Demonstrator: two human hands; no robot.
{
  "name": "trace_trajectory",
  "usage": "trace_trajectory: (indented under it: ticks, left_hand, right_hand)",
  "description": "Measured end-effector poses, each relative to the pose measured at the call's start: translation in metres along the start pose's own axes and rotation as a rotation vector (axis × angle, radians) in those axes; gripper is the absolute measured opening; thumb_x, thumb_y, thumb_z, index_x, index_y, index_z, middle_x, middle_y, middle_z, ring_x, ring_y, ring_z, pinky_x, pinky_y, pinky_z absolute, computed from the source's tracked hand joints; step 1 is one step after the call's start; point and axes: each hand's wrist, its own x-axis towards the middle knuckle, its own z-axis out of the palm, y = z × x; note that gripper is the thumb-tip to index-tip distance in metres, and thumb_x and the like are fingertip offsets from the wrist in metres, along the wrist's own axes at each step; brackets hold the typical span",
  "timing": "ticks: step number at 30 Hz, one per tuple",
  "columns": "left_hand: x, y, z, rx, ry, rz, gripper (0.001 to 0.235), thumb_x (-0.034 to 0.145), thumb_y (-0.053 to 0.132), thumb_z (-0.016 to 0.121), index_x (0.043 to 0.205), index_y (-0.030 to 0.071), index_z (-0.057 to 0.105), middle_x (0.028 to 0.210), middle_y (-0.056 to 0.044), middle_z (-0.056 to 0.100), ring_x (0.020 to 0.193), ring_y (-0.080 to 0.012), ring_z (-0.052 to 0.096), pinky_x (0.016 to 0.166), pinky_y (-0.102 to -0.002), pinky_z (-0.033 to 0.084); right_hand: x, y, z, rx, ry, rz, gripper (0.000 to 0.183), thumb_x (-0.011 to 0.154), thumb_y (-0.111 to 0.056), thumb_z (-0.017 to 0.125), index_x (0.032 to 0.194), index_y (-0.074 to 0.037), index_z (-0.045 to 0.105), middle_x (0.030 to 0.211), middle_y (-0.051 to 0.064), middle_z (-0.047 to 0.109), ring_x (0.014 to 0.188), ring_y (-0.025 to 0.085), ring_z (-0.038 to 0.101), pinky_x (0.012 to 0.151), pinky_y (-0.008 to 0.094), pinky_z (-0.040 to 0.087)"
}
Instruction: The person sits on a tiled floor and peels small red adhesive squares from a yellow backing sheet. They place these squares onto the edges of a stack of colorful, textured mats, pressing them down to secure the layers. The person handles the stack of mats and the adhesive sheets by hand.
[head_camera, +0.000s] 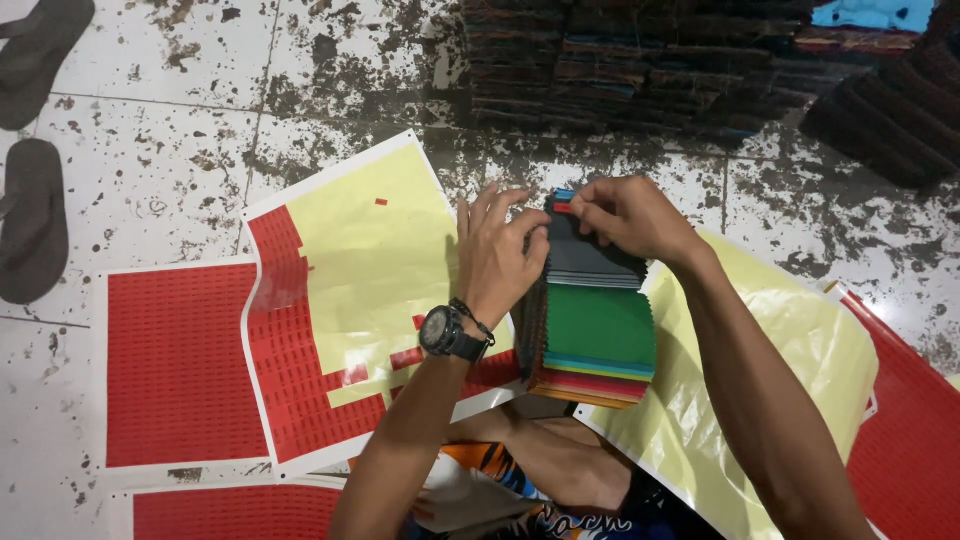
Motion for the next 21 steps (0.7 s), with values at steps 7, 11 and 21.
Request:
trace_trajectory:
  ticks: [7, 11, 21]
  left_hand:
    - [0.003, -0.004, 0.004, 0.042, 0.016, 0.046, 0.016, 0.094, 0.021, 0.058, 0.103, 0.018, 0.071, 0.124, -0.009, 0.057, 0.133, -0.0457, 0.046, 0.107, -0.073, 0.029]
    - [0.007, 0.004, -0.005, 0.225, -0.003, 0.170, 0.023, 0.091, 0.014, 0.061, 0.108, 0.021, 0.074, 0.126, -0.009, 0.058, 0.136, -0.0414, 0.045, 0.107, -0.073, 0.031]
    - [0.014, 0.011, -0.012, 0.362, -0.050, 0.214, 0.024, 0.088, 0.013, 0.066, 0.106, 0.026, 0.076, 0.129, -0.010, 0.060, 0.137, -0.0388, 0.045, 0.107, -0.078, 0.029]
  right_hand:
    - [0.008, 0.008, 0.007, -0.069, 0.000, 0.067, 0.018, 0.097, -0.017, 0.066, 0.101, -0.002, 0.075, 0.076, 0.016, 0.076, 0.065, 0.029, 0.074, 0.068, 0.043, 0.057]
    - [0.016, 0.016, 0.015, -0.260, 0.041, 0.072, 0.021, 0.095, -0.023, 0.067, 0.100, -0.006, 0.078, 0.077, 0.014, 0.076, 0.076, 0.034, 0.075, 0.071, 0.045, 0.057]
    - [0.003, 0.001, 0.004, -0.562, 0.162, -0.016, 0.017, 0.087, -0.013, 0.076, 0.105, -0.014, 0.079, 0.103, 0.014, 0.071, 0.099, 0.036, 0.072, 0.080, 0.044, 0.061]
